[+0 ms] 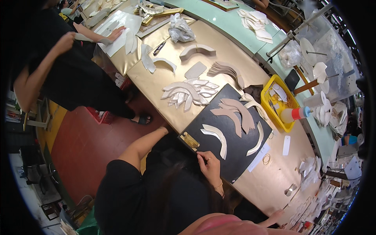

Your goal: The person arranges and aligns multiple white and beige leather cutouts on a black board at a workbench. They repeatedly pick up pieces, position them, and press them down by hand to form a layered pattern.

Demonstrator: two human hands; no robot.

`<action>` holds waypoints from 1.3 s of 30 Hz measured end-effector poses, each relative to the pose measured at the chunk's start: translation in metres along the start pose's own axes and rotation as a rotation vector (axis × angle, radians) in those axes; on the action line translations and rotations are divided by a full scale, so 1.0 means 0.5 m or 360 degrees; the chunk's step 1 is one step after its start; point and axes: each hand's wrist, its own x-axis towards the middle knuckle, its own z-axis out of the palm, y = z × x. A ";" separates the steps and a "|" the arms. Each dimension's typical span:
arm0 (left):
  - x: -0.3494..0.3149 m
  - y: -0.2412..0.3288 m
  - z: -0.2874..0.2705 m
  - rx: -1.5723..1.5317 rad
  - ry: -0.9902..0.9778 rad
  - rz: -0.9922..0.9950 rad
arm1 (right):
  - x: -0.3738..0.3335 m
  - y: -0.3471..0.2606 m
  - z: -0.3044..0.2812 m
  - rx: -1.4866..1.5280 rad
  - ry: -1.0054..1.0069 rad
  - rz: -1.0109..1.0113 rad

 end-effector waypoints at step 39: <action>-0.415 0.022 -1.134 -0.1611 0.0716 -0.0330 | -0.008 0.009 0.014 -0.0073 0.0047 -0.0056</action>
